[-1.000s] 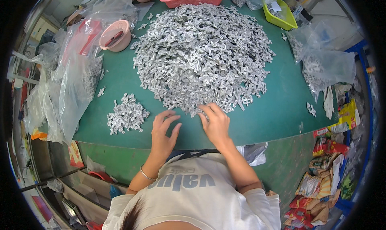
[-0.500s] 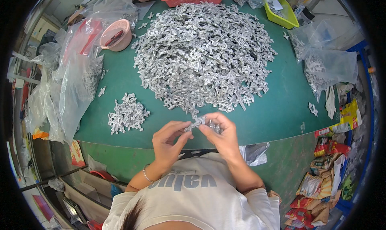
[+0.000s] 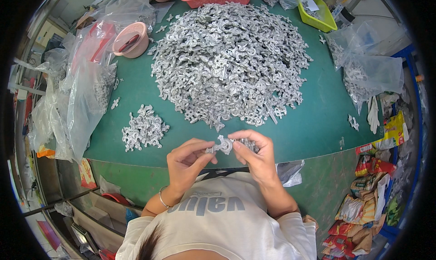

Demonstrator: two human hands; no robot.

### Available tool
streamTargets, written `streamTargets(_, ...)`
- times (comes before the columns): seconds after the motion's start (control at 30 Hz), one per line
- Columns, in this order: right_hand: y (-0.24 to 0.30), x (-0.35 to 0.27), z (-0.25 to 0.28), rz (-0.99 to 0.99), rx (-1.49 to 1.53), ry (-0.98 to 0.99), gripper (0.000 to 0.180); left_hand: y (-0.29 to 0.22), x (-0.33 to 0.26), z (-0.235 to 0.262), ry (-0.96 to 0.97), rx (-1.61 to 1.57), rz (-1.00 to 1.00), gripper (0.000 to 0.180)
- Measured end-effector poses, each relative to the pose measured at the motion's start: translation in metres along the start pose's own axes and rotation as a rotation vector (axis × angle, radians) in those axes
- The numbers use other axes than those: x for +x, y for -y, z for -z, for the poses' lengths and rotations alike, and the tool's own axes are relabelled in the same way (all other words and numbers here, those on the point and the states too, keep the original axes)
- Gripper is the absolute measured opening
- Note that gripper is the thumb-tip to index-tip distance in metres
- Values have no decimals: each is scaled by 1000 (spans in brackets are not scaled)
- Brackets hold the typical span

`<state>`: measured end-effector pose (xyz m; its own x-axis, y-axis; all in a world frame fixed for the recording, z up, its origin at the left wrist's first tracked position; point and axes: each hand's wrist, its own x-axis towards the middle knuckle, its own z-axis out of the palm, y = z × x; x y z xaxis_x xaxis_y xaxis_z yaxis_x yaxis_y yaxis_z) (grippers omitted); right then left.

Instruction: The person picks up and joins together small metal components by hand at a workbench.

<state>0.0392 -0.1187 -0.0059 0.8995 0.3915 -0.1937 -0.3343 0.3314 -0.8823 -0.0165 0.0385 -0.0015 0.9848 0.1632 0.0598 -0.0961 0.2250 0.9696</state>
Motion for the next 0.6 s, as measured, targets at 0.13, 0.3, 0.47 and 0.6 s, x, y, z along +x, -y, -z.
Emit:
streamTargets(0.13,-1,0,1,24,15,13,13,-1,-1,2,14,11,-4,22)
streamTargets(0.3,-1,0,3,49,17,27,12,-2,-1,3,31,27,-39,22)
streamTargets(0.47,-2,0,4,66,37,65,12,-2,-2,4,45,33,-51,23)
streamTargets(0.6,-1,-1,4,56,79,80,11,-1,-2,5,58,68,-75,23)
